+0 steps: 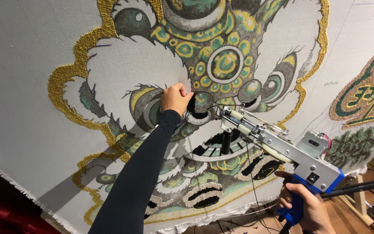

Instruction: The person uses a handheld tufting gun to apply yarn into a stretched canvas, following a pre-printed design of a stylized face. They guide the tool with both hands to create the textured pattern.

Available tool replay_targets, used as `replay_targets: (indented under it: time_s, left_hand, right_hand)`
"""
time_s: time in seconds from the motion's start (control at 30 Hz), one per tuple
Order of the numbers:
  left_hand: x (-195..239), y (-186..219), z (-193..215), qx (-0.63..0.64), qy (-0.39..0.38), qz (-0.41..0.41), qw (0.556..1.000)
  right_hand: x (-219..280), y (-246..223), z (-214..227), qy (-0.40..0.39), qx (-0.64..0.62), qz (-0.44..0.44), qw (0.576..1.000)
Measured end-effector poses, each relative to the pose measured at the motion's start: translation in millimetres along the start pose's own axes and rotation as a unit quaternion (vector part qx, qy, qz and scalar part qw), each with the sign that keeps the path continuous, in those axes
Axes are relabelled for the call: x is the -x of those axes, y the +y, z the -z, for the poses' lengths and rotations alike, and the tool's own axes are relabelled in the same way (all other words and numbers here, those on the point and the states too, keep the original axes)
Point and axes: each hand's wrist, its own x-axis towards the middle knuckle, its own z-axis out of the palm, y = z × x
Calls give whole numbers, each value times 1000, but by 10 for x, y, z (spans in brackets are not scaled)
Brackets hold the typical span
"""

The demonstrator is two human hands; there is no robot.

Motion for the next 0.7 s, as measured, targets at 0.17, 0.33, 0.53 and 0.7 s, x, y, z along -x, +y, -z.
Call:
replay_targets:
  time_s: [0.17, 0.33, 0.53, 0.7]
  left_hand:
    - [3, 20, 14, 8, -3, -4, 1000]
    - [-15, 16, 13, 10, -12, 3, 1000]
    - [-45, -6, 11, 0, -38, 12, 999]
    - [14, 3, 41, 16, -34, -11, 999]
  right_hand:
    - [-57, 37, -55, -8, -3, -1, 1000]
    - [-115, 57, -74, -19, -25, -9, 999]
    - [-94, 2, -174, 5, -18, -6, 1000]
    - [-48, -65, -206, -12, -15, -5, 1000]
